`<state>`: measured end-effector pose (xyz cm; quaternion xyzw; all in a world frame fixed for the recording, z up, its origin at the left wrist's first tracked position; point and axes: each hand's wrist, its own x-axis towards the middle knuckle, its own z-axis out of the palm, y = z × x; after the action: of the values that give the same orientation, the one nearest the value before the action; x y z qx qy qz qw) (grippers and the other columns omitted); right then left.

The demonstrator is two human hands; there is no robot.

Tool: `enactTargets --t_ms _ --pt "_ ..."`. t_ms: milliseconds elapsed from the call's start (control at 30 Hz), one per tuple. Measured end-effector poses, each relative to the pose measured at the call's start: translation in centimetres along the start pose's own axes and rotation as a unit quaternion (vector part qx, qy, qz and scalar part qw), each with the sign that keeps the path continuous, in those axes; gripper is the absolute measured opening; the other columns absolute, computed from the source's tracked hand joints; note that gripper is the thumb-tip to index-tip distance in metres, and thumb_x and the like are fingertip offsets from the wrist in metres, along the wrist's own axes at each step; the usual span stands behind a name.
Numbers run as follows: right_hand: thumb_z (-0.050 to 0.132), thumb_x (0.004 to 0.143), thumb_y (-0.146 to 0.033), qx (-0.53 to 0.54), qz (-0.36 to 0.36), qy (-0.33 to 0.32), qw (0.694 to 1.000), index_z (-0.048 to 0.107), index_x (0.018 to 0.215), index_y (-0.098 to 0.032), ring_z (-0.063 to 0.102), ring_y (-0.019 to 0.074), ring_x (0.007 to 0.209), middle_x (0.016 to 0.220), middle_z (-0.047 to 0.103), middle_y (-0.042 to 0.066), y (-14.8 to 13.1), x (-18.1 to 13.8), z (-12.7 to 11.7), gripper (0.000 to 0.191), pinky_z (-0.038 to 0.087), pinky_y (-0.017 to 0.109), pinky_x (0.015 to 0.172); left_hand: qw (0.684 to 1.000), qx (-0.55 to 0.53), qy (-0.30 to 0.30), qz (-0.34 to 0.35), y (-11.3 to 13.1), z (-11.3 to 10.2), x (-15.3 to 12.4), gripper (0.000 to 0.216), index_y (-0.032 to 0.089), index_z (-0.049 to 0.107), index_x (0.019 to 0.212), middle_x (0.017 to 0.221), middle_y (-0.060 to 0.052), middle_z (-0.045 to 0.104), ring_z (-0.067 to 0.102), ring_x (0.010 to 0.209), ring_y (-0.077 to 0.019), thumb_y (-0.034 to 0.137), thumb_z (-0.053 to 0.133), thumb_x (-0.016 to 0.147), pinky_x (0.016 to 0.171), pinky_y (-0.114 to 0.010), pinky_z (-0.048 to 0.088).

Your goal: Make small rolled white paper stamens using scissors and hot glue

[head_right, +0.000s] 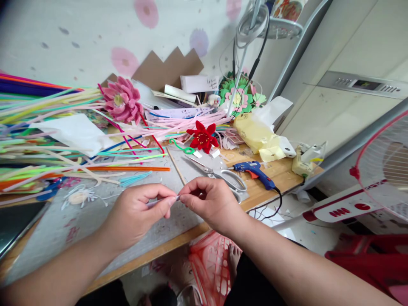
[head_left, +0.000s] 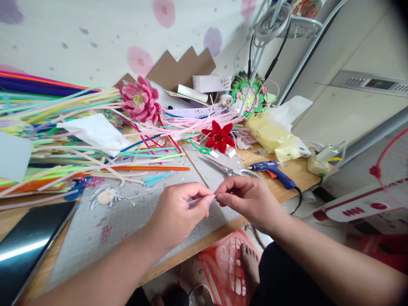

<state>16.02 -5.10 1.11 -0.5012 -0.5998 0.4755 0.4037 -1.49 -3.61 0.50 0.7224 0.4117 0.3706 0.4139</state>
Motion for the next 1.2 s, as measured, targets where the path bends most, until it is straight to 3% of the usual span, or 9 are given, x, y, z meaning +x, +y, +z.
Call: enactTargets --t_ms 333,567,800,1000,1200 --pt "0.079 0.064 -0.036 0.026 -0.013 -0.004 1.000 0.061 0.066 -0.016 0.042 0.0076 0.052 0.058 0.054 -0.003 0.2 -0.1 0.0 0.028 0.033 0.021 0.048 1.000 -0.006 -0.027 0.006 0.2 -0.1 -0.1 0.015 0.022 0.068 0.068 0.055 0.004 0.063 0.057 0.053 -0.0105 0.019 0.057 0.079 0.051 -0.018 0.044" --pt "0.082 0.059 -0.046 0.009 -0.034 -0.003 0.999 0.061 0.068 -0.016 0.047 0.0088 0.055 0.061 0.056 -0.002 0.2 -0.2 -0.2 0.038 0.038 0.022 0.051 0.997 0.006 -0.068 0.041 0.2 -0.6 -0.2 0.018 0.021 0.069 0.072 0.058 0.002 0.064 0.059 0.057 -0.0126 0.021 0.055 0.082 0.059 -0.024 0.044" --pt "0.080 0.063 -0.046 -0.019 -0.075 -0.028 0.997 0.064 0.076 -0.015 0.056 0.0118 0.062 0.069 0.062 0.001 -0.1 -0.3 -0.9 0.037 0.046 0.025 0.059 0.991 -0.076 -0.107 -0.011 -0.2 -0.7 0.0 0.020 0.022 0.067 0.071 0.058 0.003 0.066 0.058 0.059 -0.0132 0.028 0.054 0.085 0.062 -0.025 0.042" --pt "0.064 0.083 -0.038 -0.017 -0.091 -0.061 0.994 0.069 0.087 -0.014 0.060 0.0138 0.070 0.076 0.066 0.005 -0.3 -0.5 -1.5 0.025 0.049 0.027 0.064 0.993 -0.083 -0.077 -0.032 0.1 -0.7 0.3 0.028 0.021 0.062 0.057 0.055 0.003 0.063 0.055 0.056 -0.0131 0.027 0.055 0.083 0.061 -0.025 0.040" --pt "0.066 0.078 -0.026 -0.045 -0.085 -0.028 0.995 0.067 0.077 -0.015 0.060 0.0122 0.064 0.069 0.066 0.003 -0.3 -0.4 -0.5 0.011 0.048 0.024 0.060 0.994 -0.062 -0.077 -0.042 0.2 -0.6 0.3 0.029 0.021 0.060 0.054 0.055 0.003 0.062 0.053 0.055 -0.0135 0.026 0.054 0.082 0.059 -0.025 0.039"
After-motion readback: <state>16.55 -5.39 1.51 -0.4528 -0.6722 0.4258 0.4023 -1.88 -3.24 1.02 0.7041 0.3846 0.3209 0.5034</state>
